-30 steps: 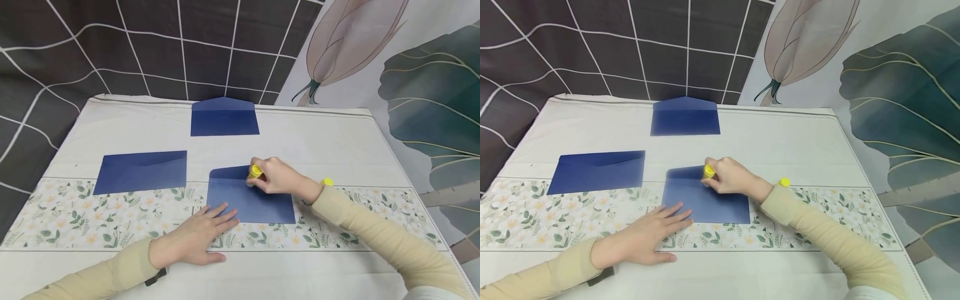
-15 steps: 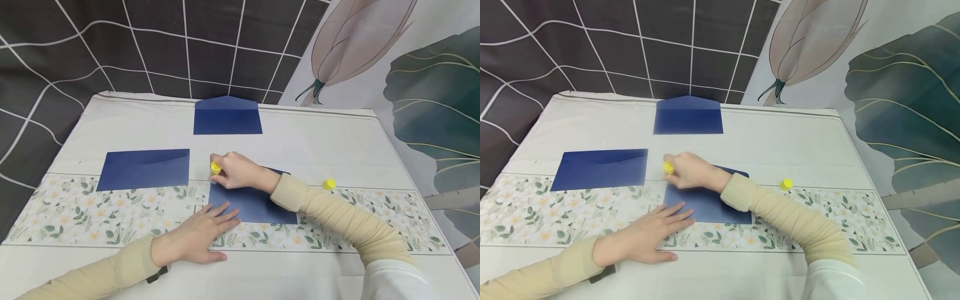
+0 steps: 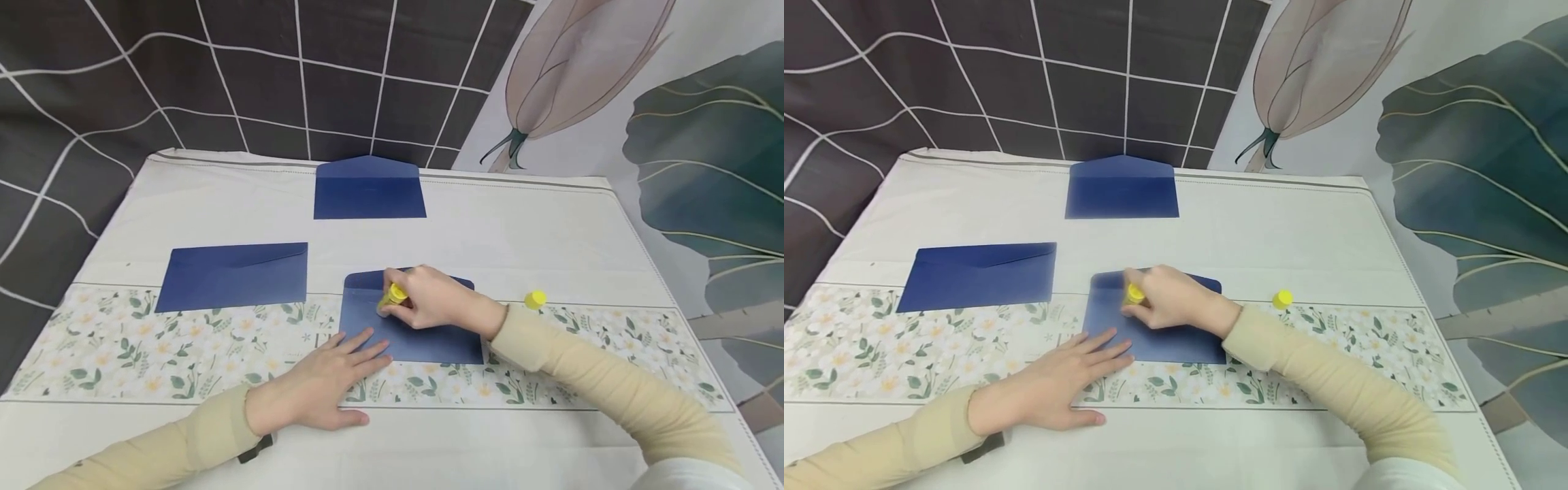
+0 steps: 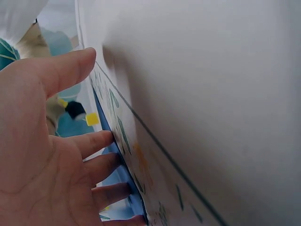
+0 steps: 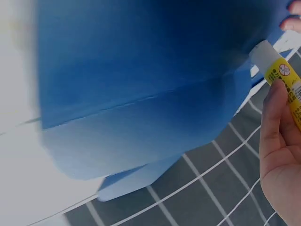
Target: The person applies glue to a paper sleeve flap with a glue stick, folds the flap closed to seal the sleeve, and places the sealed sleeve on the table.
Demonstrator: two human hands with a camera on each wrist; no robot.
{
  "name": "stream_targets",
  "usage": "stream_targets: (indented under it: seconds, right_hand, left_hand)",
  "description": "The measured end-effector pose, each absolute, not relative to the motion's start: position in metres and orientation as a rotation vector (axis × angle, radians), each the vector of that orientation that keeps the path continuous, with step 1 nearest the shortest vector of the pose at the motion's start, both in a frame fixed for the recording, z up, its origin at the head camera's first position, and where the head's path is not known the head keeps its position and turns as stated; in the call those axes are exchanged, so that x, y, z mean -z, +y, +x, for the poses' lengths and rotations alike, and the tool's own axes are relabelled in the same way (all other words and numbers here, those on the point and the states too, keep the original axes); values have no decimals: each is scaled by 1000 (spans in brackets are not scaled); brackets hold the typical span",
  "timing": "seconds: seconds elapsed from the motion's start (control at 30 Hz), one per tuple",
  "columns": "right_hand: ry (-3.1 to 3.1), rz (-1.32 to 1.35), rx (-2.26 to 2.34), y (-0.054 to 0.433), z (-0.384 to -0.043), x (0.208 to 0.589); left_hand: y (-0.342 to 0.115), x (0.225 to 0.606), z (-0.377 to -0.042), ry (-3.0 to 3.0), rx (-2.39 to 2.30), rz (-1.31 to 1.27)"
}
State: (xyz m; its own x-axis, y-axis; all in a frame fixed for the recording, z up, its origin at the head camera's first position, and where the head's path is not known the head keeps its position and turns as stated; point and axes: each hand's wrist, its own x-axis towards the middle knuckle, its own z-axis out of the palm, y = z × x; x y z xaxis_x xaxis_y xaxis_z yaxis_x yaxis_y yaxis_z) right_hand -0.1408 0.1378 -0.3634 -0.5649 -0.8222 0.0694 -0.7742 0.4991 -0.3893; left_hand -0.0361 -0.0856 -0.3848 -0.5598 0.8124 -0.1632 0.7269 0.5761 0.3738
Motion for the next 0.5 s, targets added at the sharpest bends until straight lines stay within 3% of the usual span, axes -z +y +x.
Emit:
stream_targets:
  seconds: [0.27,0.5]
  right_hand:
    - [2663,-1269,583,178,-131,360]
    - [2656,-1310,630,172,-133,362]
  left_hand:
    - [-85,386,-36,2485,-389,1245]
    - [-85,385,-37,2473,-399,1250]
